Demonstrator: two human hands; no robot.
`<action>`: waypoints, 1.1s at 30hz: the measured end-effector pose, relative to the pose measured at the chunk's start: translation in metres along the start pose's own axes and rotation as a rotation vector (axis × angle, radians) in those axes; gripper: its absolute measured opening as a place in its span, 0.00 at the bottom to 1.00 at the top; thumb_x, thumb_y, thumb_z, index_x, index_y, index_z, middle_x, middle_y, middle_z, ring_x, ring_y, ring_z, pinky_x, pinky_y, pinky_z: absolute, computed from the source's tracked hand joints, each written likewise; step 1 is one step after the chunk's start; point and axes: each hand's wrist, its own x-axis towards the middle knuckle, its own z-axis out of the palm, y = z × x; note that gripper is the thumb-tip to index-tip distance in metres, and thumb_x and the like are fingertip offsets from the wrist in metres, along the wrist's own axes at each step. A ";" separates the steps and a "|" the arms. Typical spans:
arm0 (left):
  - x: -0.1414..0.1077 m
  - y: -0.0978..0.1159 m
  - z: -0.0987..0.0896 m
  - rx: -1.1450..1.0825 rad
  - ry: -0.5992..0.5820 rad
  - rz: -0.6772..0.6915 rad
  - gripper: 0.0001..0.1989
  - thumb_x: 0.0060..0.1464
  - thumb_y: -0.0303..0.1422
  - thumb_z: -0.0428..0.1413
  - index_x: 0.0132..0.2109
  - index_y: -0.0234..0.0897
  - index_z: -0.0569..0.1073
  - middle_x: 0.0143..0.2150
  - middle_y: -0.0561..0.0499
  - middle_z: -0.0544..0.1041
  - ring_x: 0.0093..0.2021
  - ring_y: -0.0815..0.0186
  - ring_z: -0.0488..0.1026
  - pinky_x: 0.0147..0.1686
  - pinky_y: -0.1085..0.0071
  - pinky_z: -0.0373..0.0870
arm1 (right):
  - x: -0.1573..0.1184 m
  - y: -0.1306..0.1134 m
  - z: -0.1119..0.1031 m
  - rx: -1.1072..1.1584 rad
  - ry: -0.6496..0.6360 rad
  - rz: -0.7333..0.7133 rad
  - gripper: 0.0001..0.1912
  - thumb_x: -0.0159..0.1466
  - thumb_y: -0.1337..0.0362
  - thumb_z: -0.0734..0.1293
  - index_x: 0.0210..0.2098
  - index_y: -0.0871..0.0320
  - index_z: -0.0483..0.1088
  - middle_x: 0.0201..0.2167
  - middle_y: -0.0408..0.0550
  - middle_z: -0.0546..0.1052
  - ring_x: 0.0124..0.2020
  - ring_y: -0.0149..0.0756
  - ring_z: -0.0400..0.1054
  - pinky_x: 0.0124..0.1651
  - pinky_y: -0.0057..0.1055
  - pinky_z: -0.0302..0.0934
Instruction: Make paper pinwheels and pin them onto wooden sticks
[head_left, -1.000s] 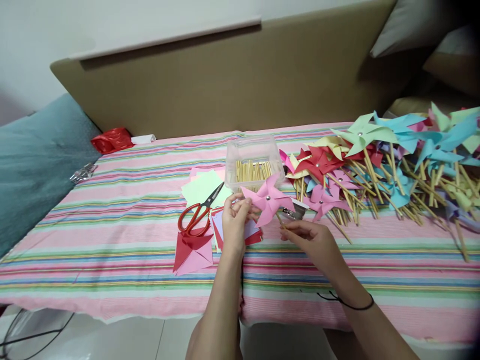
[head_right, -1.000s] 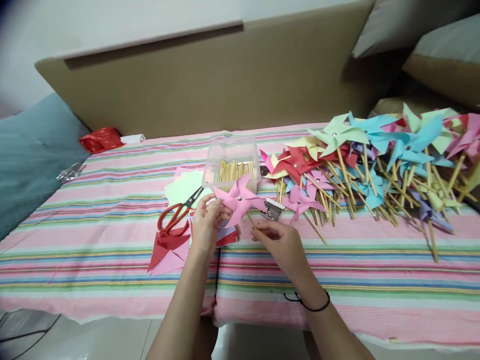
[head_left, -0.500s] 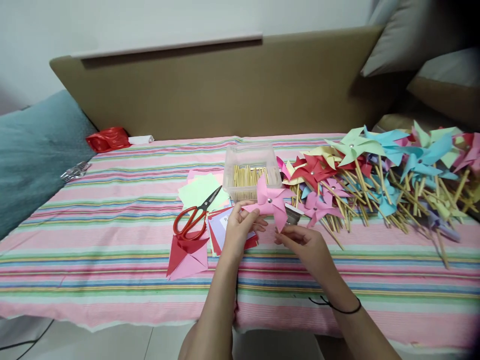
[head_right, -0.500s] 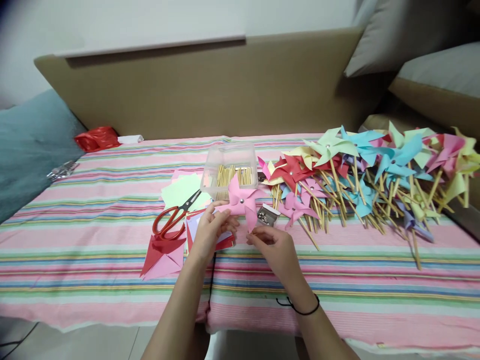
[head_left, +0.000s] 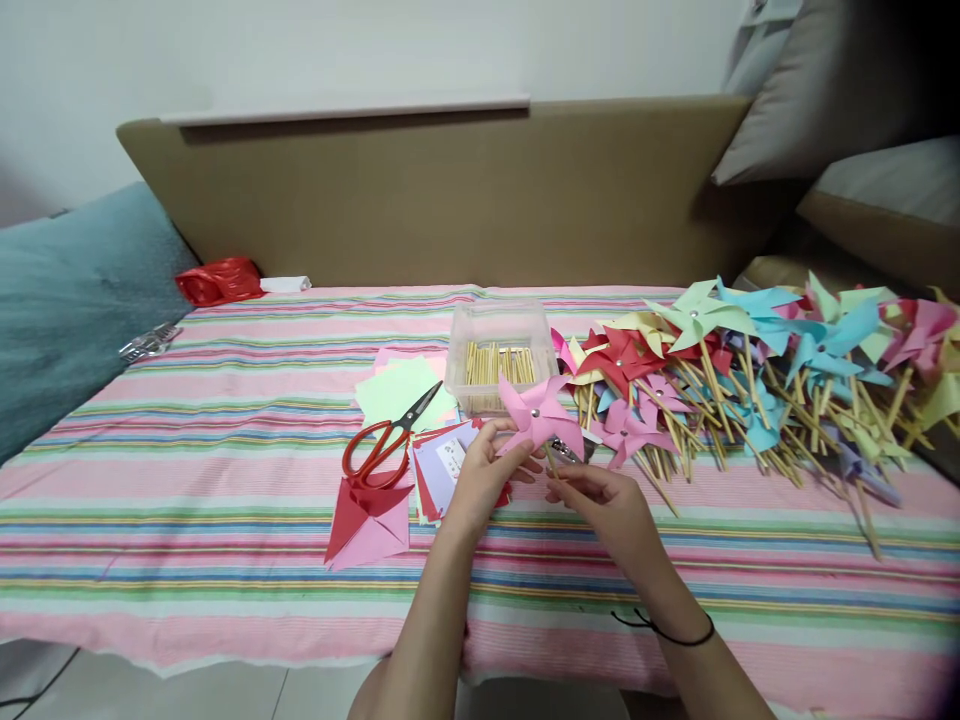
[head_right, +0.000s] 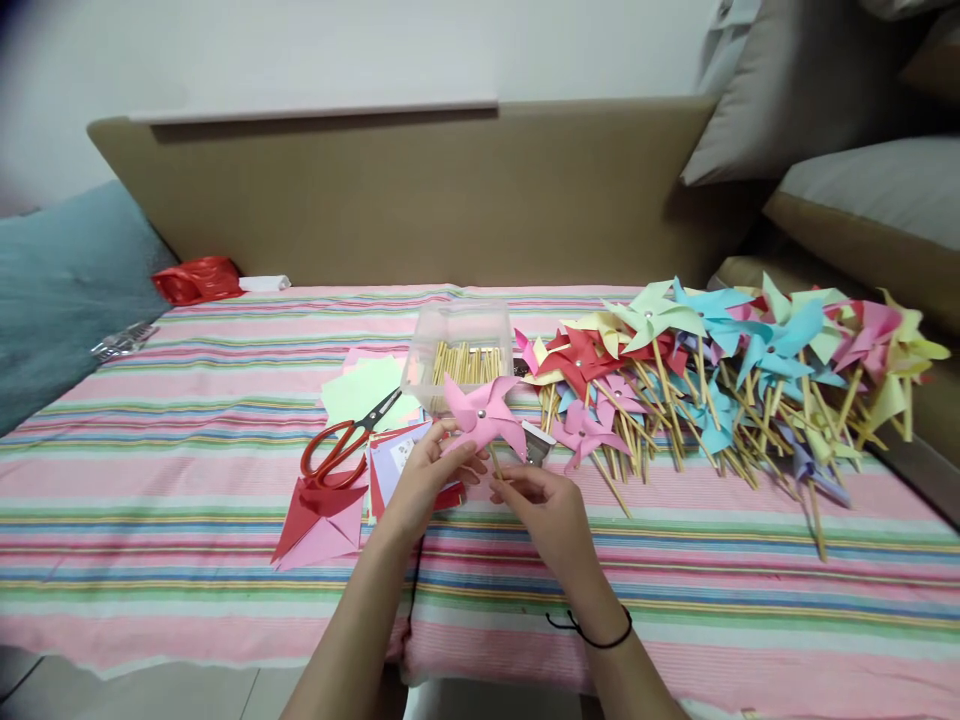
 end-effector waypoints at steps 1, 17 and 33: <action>0.000 0.000 -0.001 0.001 0.002 0.001 0.16 0.50 0.39 0.62 0.42 0.37 0.68 0.29 0.51 0.79 0.27 0.68 0.76 0.30 0.73 0.70 | 0.000 0.000 0.000 -0.010 0.003 -0.001 0.18 0.54 0.51 0.74 0.33 0.60 0.78 0.25 0.51 0.81 0.29 0.42 0.77 0.34 0.36 0.72; 0.003 0.018 -0.039 0.100 0.340 0.295 0.21 0.44 0.44 0.64 0.40 0.36 0.69 0.33 0.48 0.81 0.31 0.65 0.78 0.34 0.70 0.71 | 0.021 -0.050 -0.102 -0.175 0.786 -0.339 0.17 0.54 0.52 0.72 0.36 0.60 0.79 0.27 0.51 0.80 0.29 0.42 0.75 0.36 0.38 0.69; 0.001 0.025 -0.052 0.090 0.443 0.332 0.20 0.44 0.42 0.64 0.40 0.36 0.71 0.31 0.49 0.80 0.29 0.65 0.77 0.33 0.71 0.70 | 0.082 -0.083 -0.194 -0.619 0.924 -0.150 0.19 0.55 0.51 0.67 0.23 0.62 0.77 0.18 0.50 0.76 0.20 0.38 0.67 0.30 0.34 0.57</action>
